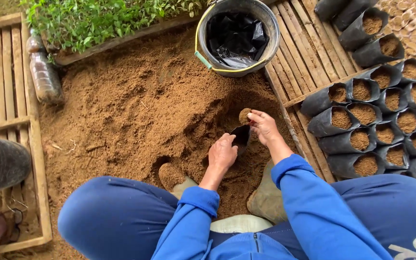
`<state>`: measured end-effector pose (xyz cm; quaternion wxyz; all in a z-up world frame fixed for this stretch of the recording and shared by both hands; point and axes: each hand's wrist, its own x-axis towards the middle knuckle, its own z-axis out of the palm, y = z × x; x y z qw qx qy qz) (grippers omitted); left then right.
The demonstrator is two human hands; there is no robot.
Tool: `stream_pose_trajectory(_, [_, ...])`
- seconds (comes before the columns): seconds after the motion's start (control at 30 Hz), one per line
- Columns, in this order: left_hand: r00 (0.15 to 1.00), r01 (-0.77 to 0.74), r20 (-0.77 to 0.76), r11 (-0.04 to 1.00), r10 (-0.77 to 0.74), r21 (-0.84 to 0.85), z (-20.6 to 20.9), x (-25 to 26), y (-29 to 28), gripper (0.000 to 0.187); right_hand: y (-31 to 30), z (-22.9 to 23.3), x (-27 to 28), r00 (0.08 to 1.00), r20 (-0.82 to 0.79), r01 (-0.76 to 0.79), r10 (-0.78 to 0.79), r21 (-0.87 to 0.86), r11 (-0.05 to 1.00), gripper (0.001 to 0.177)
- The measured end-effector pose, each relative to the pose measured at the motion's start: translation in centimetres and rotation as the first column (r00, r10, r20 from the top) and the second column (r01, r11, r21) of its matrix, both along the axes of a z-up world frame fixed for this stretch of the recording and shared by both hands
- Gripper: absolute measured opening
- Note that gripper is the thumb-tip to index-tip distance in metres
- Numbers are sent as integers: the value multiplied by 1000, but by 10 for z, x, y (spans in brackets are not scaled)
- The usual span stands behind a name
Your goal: Filling black plastic polybags with soil using a small hand scoop.
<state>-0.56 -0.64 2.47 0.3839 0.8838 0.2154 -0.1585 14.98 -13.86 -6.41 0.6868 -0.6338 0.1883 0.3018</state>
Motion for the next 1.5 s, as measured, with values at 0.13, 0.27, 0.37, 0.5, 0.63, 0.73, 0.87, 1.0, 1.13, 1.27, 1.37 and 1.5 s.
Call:
stream_pose_trajectory(0.13, [999,-27,19,1000,27,-8,-5,-7,-2,50,-19,27,3,999,46,-20,16,88,996,49])
stream_pose_trajectory(0.27, [993,-83,80,996,84,-21,-7,-4,-6,53,-25,65,-3,988,155,-34,23,69,997,44])
stream_pose_trajectory(0.37, [990,-93,103,996,94,-14,-6,-5,-7,57,-21,81,-19,939,315,-128,138,-51,990,52])
stream_pose_trajectory(0.5, [989,-98,109,995,98,-2,28,-9,-10,63,-18,78,-46,433,576,-240,693,-668,705,62])
stream_pose_trajectory(0.63, [992,-75,104,996,71,37,14,-10,-10,65,-13,71,-62,343,465,-238,816,-797,554,61])
stream_pose_trajectory(0.73, [995,-59,83,997,55,44,24,-13,-10,72,-18,69,-54,382,519,-175,765,-772,611,62])
stream_pose_trajectory(0.87, [996,-60,69,997,56,54,28,-11,-11,72,-23,79,-45,583,562,-134,587,-646,751,62])
stream_pose_trajectory(1.0, [993,-89,74,996,87,25,16,-10,-10,63,-25,65,-47,725,498,-130,475,-579,805,61])
stream_pose_trajectory(1.13, [993,-93,71,995,90,37,17,-7,-12,62,-28,73,-46,850,427,-51,309,-516,855,57])
stream_pose_trajectory(1.27, [978,-168,131,985,162,33,31,2,-12,53,-36,60,-34,966,238,-58,98,-170,984,59])
stream_pose_trajectory(1.37, [968,-146,210,989,134,39,17,12,-9,56,-26,79,-36,968,149,-191,201,-79,978,55])
stream_pose_trajectory(1.5, [960,-151,220,982,173,-112,37,20,-5,71,-17,98,-32,936,120,-334,331,2,943,48])
